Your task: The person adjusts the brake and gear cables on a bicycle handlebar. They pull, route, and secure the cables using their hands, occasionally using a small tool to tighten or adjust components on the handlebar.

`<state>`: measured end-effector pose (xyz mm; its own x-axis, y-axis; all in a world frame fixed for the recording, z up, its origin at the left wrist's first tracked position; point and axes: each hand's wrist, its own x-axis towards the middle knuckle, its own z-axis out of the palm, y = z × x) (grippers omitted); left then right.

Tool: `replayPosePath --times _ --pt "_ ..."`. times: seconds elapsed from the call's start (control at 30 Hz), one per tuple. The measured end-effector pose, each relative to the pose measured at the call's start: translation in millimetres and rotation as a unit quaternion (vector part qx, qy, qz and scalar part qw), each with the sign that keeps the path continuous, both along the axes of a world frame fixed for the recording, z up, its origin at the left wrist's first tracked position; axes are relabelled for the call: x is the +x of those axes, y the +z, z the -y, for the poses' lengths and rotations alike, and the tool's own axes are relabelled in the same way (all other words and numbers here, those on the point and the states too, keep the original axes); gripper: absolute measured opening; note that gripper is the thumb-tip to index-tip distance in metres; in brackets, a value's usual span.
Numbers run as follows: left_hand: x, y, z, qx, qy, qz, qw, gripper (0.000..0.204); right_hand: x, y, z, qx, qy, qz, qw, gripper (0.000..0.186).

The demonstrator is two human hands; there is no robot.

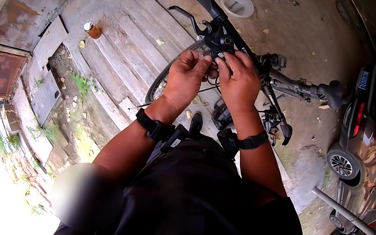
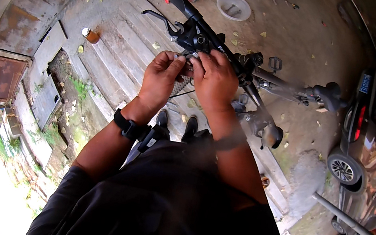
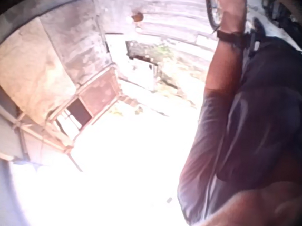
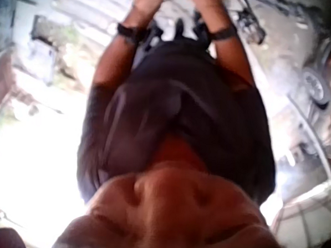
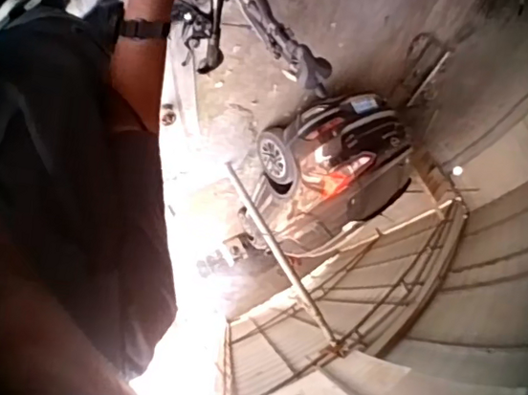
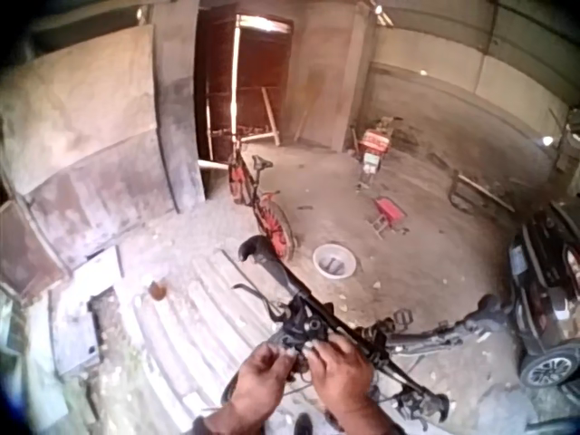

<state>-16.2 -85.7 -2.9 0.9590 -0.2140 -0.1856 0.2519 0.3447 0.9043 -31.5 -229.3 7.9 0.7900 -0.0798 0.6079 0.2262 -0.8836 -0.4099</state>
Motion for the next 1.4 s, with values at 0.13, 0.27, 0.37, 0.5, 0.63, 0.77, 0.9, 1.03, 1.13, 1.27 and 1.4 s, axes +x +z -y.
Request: replayPosePath --times 0.13,0.27,0.37,0.5,0.63,0.77,0.9,1.03,1.13,1.27,1.4 --pt "2.0 4.2 0.7 0.005 0.005 -0.002 1.0 0.011 -11.6 8.8 6.1 0.048 0.031 -0.009 0.998 0.021" --pt "5.1 1.4 4.8 0.001 0.011 0.0 1.0 0.012 -11.9 1.7 12.1 0.044 0.062 -0.024 0.997 0.017" --pt "5.7 2.8 6.0 0.008 0.016 -0.004 1.0 0.012 -11.9 -0.1 10.4 0.044 0.06 -0.035 0.997 0.015" --pt "4.7 4.7 7.3 0.017 0.021 -0.005 1.0 0.012 -13.5 1.3 9.5 0.052 0.054 -0.051 0.996 0.013" --pt "4.9 2.4 8.7 0.007 0.022 0.004 1.0 0.011 -12.7 -1.8 8.7 0.042 0.046 -0.021 0.998 0.013" --pt "3.9 7.4 11.9 -0.016 0.027 -0.01 0.999 0.01 -10.6 -3.2 8.4 0.055 0.035 -0.004 0.998 0.016" --pt "4.1 6.8 11.4 -0.005 0.038 0.0 0.999 0.01 -7.9 -3.7 6.6 0.068 0.03 -0.004 0.997 0.019" --pt "5.2 7.4 8.7 0.004 0.038 0.009 0.999 0.01 -6.1 -3.9 6.2 0.064 0.035 -0.006 0.997 0.02" --pt "6.0 5.5 9.2 0.003 0.032 0.006 0.999 0.009 -7.0 -5.3 8.7 0.059 0.041 -0.012 0.997 0.02" --pt "4.9 4.8 9.1 0.021 0.006 0.017 1.0 0.009 -10.0 -7.2 12.5 0.054 0.04 -0.02 0.998 0.02" --pt "4.3 3.7 8.4 0.083 0.011 0.08 0.993 0.009 -11.1 -15.0 14.1 0.067 0.02 -0.042 0.997 0.024"
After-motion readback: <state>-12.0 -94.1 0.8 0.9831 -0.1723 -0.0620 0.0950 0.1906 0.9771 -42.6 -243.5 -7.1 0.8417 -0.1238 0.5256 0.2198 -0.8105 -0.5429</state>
